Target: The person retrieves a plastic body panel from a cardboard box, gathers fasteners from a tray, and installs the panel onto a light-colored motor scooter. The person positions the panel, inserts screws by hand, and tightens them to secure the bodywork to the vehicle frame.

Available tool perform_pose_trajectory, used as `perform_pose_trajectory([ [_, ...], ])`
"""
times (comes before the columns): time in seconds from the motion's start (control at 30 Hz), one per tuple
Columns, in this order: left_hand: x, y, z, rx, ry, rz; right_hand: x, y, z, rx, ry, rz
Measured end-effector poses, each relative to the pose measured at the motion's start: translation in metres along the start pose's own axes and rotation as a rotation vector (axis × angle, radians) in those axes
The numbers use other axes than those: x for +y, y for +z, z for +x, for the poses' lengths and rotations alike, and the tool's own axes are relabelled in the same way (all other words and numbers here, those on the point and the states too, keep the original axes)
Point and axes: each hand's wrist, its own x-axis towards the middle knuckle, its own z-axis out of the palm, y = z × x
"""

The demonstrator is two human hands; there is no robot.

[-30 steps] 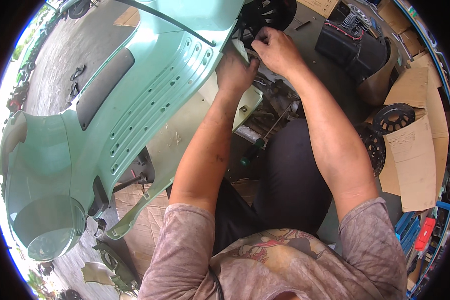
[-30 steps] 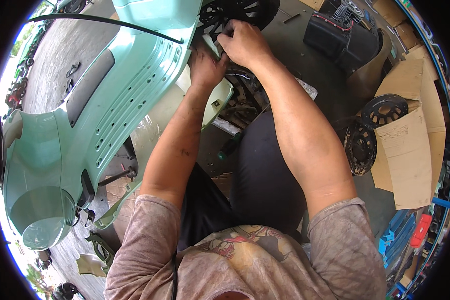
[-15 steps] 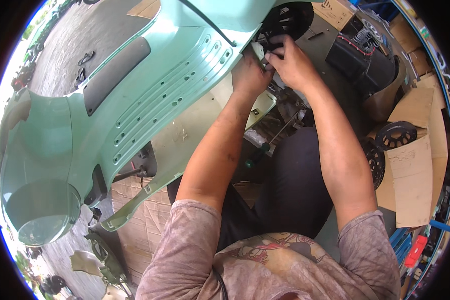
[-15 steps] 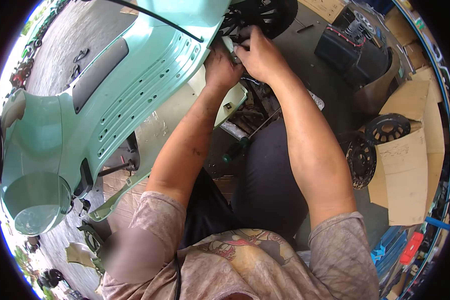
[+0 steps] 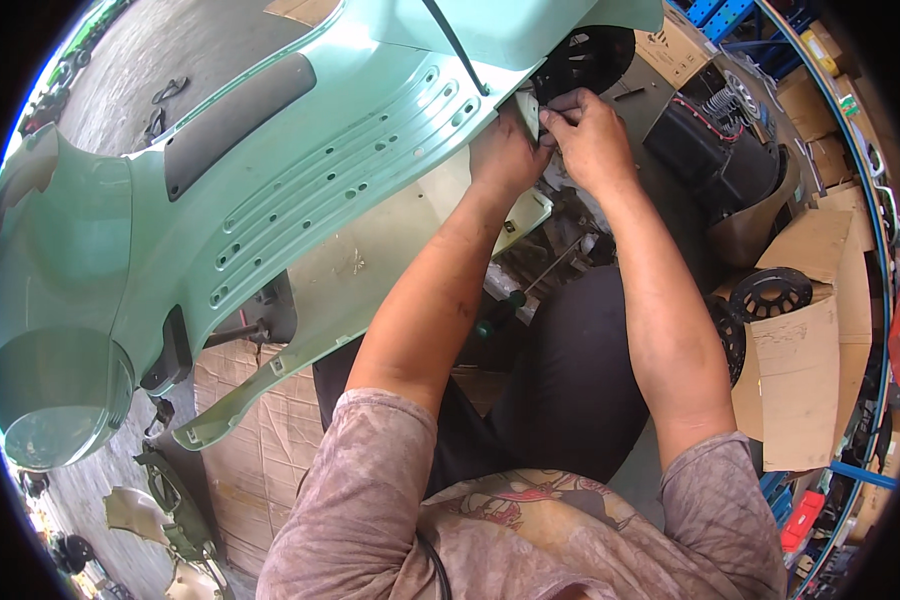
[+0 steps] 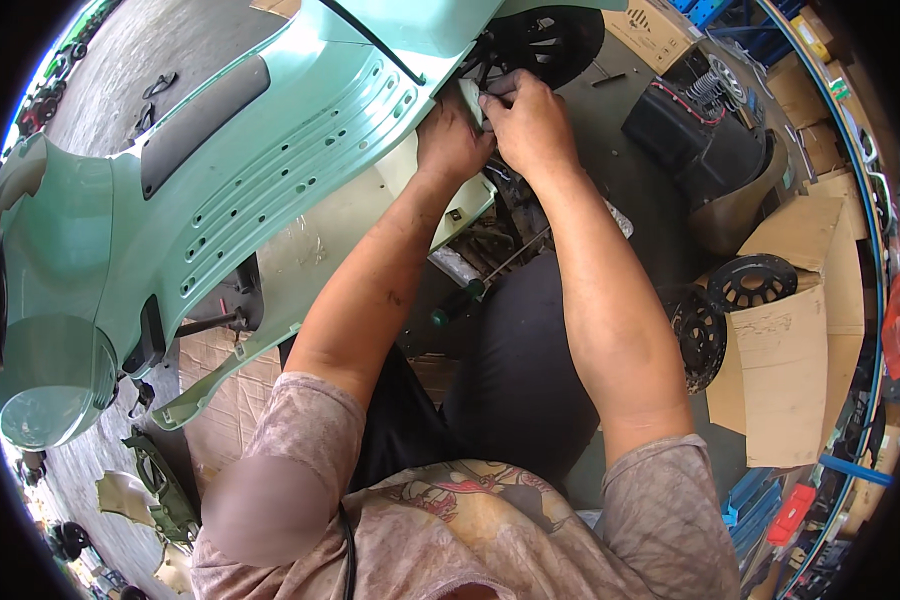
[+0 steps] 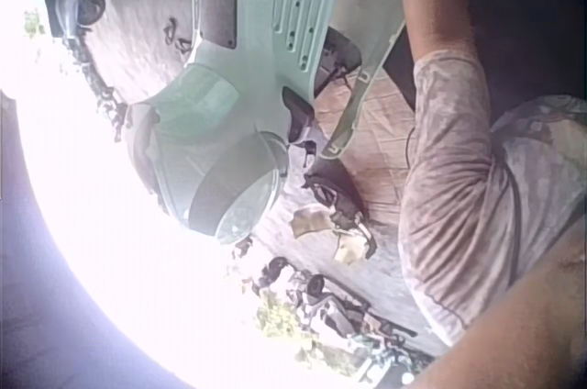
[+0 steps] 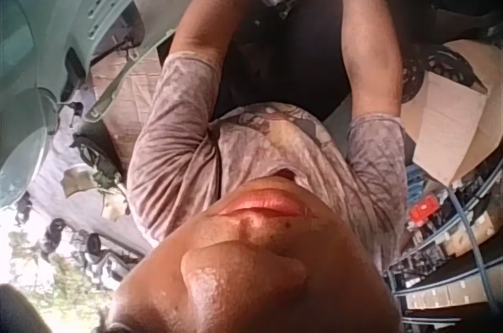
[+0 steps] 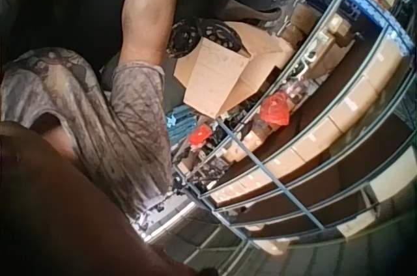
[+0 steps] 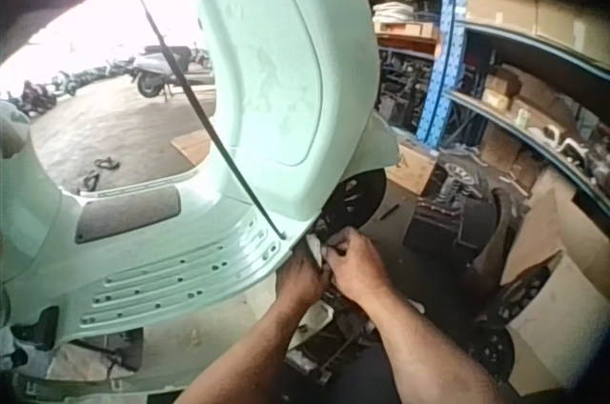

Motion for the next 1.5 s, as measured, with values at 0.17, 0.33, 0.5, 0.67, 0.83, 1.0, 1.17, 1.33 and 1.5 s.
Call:
perform_pose_trajectory([
  [0.17,0.003,-0.003,0.001,-0.105,-0.070,-0.077,0.015,0.004,0.006,0.008,0.013,-0.021],
  [0.33,0.005,-0.008,0.000,-0.138,-0.093,-0.119,0.017,0.005,0.007,-0.032,0.036,0.025],
  [0.5,0.008,-0.009,0.000,-0.049,-0.074,-0.070,0.015,0.004,0.006,-0.012,0.069,0.029],
  [0.67,0.003,-0.001,-0.002,0.066,-0.023,-0.020,0.011,0.005,0.004,-0.011,0.041,-0.032],
  [0.83,0.000,0.000,-0.003,0.036,-0.010,-0.057,0.014,0.002,0.003,-0.006,0.063,0.032],
  [1.0,0.003,0.008,-0.002,0.079,0.030,-0.017,0.017,-0.001,0.004,0.012,0.088,-0.016],
  [1.17,-0.042,0.023,0.006,-0.048,0.142,0.056,0.014,0.002,0.008,-0.025,-0.003,-0.002],
  [1.33,-0.022,0.004,0.006,0.068,0.364,-0.108,0.018,0.007,0.017,-0.080,-0.076,-0.025],
  [1.5,-0.049,0.006,0.002,0.010,0.385,0.103,0.016,0.007,0.018,-0.105,-0.107,0.136],
])
